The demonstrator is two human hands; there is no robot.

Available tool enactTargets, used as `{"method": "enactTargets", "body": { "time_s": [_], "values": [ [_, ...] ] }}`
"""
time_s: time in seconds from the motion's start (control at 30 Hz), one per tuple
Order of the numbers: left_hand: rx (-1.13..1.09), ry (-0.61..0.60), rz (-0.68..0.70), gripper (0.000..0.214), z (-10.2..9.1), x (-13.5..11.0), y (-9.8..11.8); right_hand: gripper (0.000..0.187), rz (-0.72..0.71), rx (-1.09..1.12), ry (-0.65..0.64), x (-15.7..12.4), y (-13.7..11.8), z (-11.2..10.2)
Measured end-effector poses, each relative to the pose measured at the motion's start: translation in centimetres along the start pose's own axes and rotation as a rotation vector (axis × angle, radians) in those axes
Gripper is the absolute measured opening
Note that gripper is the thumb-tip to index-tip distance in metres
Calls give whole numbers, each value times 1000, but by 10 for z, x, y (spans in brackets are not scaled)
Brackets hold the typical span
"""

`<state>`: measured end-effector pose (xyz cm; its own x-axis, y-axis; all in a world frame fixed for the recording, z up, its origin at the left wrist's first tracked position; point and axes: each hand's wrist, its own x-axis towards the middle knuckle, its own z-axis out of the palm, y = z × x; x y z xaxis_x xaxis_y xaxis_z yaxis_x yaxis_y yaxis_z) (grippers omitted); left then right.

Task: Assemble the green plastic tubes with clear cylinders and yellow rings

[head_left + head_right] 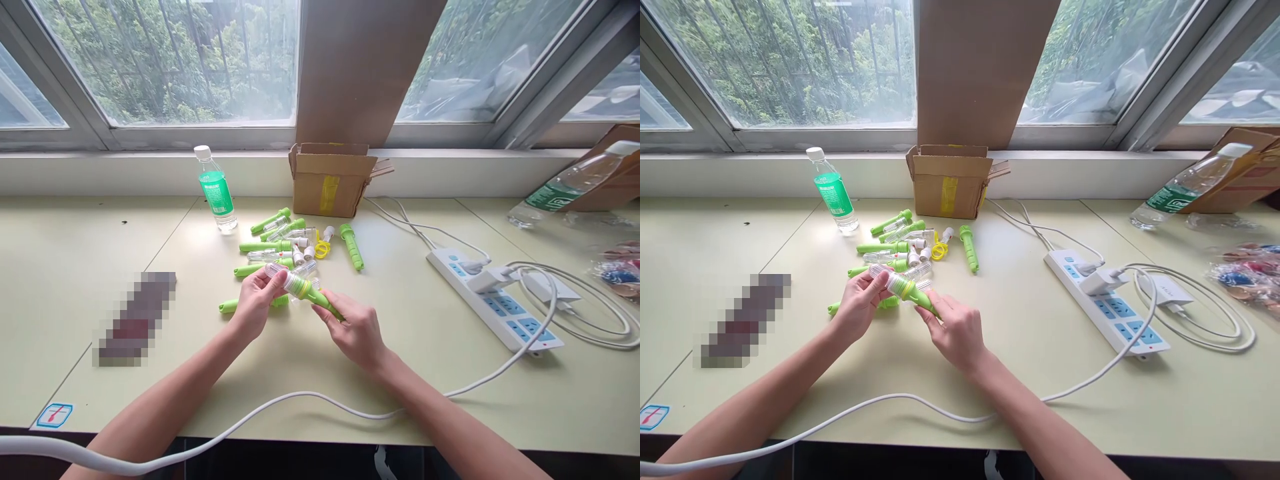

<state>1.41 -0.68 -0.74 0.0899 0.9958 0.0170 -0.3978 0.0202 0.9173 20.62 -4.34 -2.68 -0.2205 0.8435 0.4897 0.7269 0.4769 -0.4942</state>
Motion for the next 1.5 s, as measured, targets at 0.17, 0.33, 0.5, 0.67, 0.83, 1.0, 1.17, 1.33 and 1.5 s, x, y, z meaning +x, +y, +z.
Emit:
{"method": "enactTargets", "body": {
  "time_s": [0.17,0.33,0.5,0.67,0.83,1.0,1.17,1.33,1.5],
  "values": [
    [48,-14,1,32,-1,0,5,33,273,448,-191,4,-11,-4],
    [55,-35,-5,35,-3,1,8,40,487,855,-357,7,-16,-4],
    [33,-84,-4,34,-4,1,11,43,612,1104,-563,11,-15,-10],
    [-3,-100,6,37,-1,0,10,41,493,913,-500,12,-12,-13],
    [-41,-73,-5,45,4,-3,3,31,94,195,-59,5,-1,-4],
    [-35,-47,-7,39,3,-3,-4,28,-140,-234,152,1,8,2],
    [-7,-55,-1,33,2,-2,1,28,-255,-261,160,0,7,4],
    [11,-51,-11,31,2,-3,4,26,-138,-42,27,-1,-2,3],
    [55,-61,0,30,1,-3,7,26,168,421,-224,2,-14,-4]
  ]
}}
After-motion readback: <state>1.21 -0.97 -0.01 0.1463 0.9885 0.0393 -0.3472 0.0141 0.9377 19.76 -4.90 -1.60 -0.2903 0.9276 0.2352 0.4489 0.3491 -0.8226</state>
